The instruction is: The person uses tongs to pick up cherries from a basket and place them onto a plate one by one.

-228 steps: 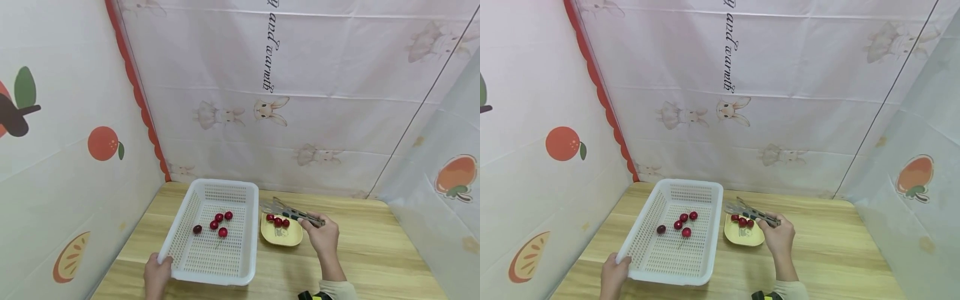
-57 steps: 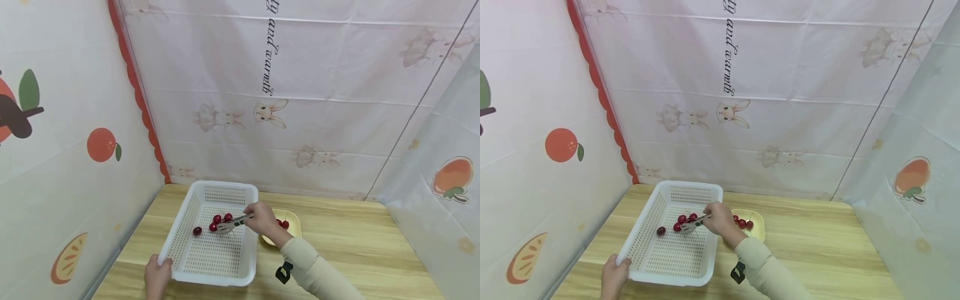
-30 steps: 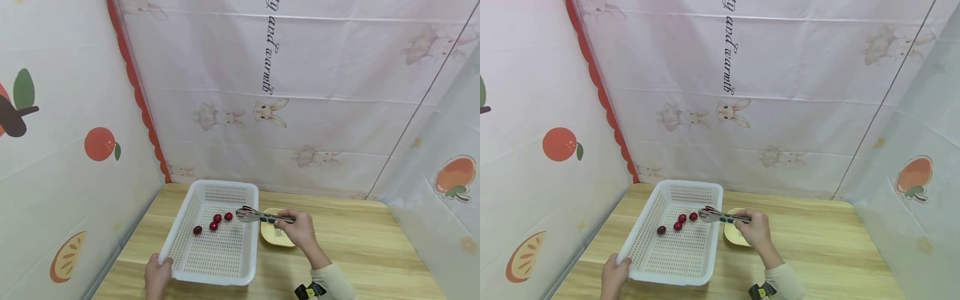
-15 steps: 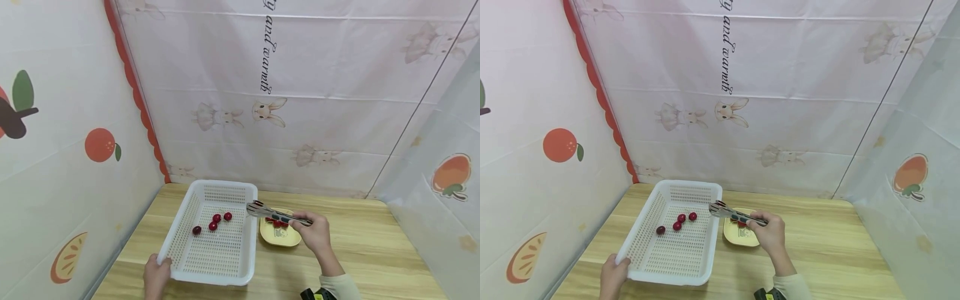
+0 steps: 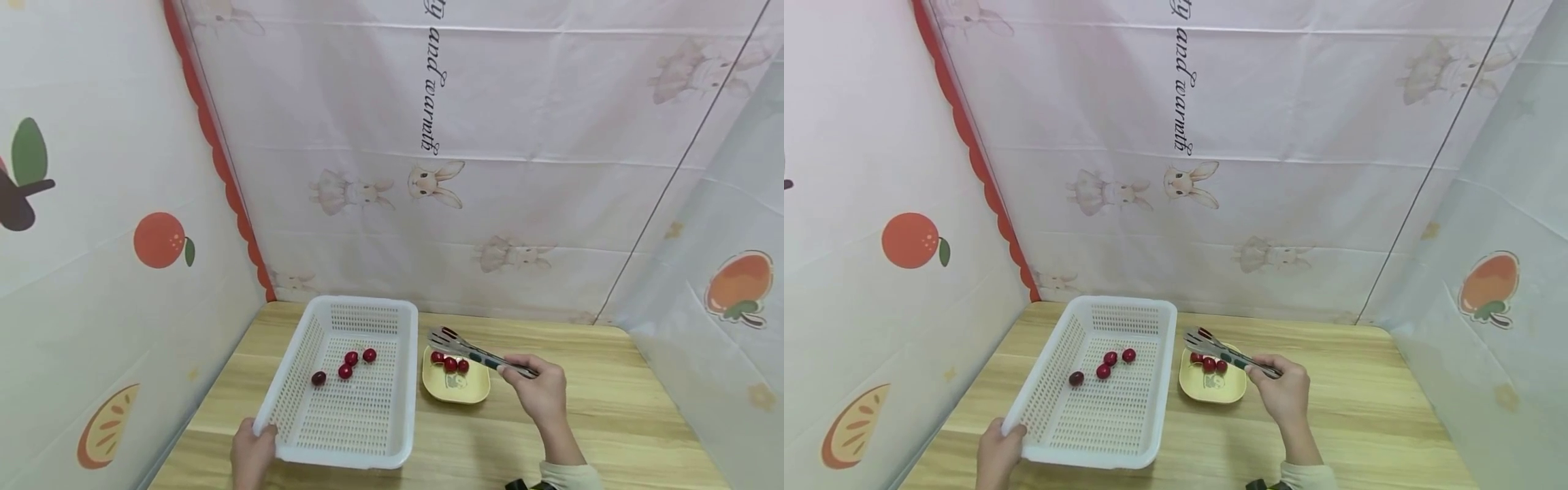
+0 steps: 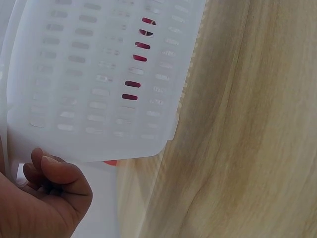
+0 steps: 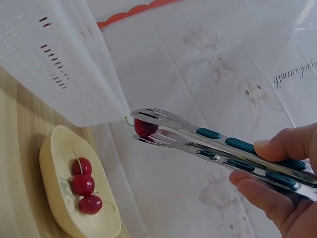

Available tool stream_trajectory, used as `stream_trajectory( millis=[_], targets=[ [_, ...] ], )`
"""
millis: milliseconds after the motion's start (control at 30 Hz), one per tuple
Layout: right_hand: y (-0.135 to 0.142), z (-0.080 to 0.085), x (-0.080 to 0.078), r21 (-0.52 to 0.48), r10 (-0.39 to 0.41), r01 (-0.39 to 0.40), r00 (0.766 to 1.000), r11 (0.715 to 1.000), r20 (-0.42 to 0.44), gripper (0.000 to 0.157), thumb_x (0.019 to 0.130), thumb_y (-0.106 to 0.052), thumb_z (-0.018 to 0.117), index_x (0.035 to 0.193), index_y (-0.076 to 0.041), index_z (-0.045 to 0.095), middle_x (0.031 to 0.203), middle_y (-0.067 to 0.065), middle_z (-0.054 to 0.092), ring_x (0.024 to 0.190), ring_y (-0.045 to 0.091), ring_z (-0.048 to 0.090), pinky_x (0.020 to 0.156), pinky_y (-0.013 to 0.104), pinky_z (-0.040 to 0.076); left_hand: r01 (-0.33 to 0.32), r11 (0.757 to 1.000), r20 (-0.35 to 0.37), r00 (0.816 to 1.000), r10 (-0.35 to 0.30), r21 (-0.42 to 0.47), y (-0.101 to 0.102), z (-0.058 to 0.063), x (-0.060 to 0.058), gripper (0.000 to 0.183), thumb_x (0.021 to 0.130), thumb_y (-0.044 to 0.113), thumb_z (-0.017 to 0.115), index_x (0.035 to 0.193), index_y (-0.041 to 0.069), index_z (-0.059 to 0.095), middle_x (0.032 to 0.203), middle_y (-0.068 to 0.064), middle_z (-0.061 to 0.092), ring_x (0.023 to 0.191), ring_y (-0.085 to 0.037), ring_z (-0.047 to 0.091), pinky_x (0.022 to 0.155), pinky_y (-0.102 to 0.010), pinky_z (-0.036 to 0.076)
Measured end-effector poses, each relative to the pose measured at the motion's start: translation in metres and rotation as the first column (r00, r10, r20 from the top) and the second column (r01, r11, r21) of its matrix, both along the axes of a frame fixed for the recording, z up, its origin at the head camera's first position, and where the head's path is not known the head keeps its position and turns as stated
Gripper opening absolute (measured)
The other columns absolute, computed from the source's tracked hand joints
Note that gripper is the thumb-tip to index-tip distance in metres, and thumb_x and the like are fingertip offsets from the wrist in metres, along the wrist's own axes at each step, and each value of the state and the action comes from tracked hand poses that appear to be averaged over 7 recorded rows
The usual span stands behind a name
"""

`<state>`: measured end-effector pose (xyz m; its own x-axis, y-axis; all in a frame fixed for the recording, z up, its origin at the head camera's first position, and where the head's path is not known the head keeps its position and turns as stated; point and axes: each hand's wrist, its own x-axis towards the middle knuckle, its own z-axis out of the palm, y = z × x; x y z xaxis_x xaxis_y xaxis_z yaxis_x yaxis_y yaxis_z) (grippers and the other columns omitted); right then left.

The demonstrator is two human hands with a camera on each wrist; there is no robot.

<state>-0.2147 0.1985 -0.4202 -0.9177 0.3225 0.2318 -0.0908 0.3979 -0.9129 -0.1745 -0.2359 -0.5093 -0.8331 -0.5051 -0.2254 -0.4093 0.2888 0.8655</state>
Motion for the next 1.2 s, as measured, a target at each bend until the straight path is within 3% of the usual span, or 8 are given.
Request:
stream_trajectory(
  millis=[500, 800, 1033, 1200],
  targets=[
    [0.033, -0.027, 0.020, 0.058, -0.156, 0.151, 0.984, 0.987, 0.092, 0.015, 0.074, 0.002, 0.073, 0.088, 0.006, 0.070, 0.084, 0.019, 0.068, 0.061, 0.004, 0.061, 0.050, 0.020, 0.049, 0.030, 1.000, -0.007, 1.000, -0.030, -0.008, 0.002, -0.008, 0.004, 0.028, 0.087, 0.007, 0.048, 0.108, -0.011, 0.044, 0.097, -0.028, 0.056, 0.076, -0.030, 0.057, 0.058, -0.032, 0.046],
    [0.038, -0.039, 0.021, 0.105, -0.206, 0.196, 0.974, 0.975, 0.097, 0.013, 0.073, 0.000, 0.074, 0.085, 0.004, 0.071, 0.083, 0.018, 0.068, 0.060, 0.003, 0.059, 0.049, 0.018, 0.047, 0.021, 1.000, 0.014, 1.000, -0.021, -0.003, 0.000, -0.004, 0.004, 0.029, 0.089, 0.008, 0.047, 0.110, -0.011, 0.043, 0.099, -0.028, 0.055, 0.081, -0.032, 0.057, 0.062, -0.033, 0.048],
    [0.036, -0.041, 0.015, 0.108, -0.214, 0.205, 0.974, 0.973, 0.080, 0.012, 0.073, 0.000, 0.074, 0.084, 0.004, 0.071, 0.084, 0.019, 0.068, 0.061, 0.002, 0.058, 0.050, 0.016, 0.047, 0.011, 1.000, -0.039, 0.999, -0.012, -0.026, -0.002, -0.002, 0.002, 0.026, 0.087, 0.006, 0.049, 0.105, -0.012, 0.046, 0.098, -0.030, 0.056, 0.078, -0.033, 0.057, 0.058, -0.031, 0.047],
    [0.035, -0.041, 0.012, 0.114, -0.230, 0.222, 0.971, 0.968, 0.060, 0.011, 0.073, 0.000, 0.073, 0.084, 0.003, 0.071, 0.084, 0.019, 0.068, 0.060, 0.001, 0.058, 0.048, 0.016, 0.047, 0.009, 1.000, -0.028, 1.000, -0.010, -0.017, -0.002, 0.001, 0.000, 0.027, 0.087, 0.007, 0.049, 0.107, -0.011, 0.046, 0.100, -0.031, 0.055, 0.079, -0.034, 0.057, 0.059, -0.032, 0.048]
  ],
)
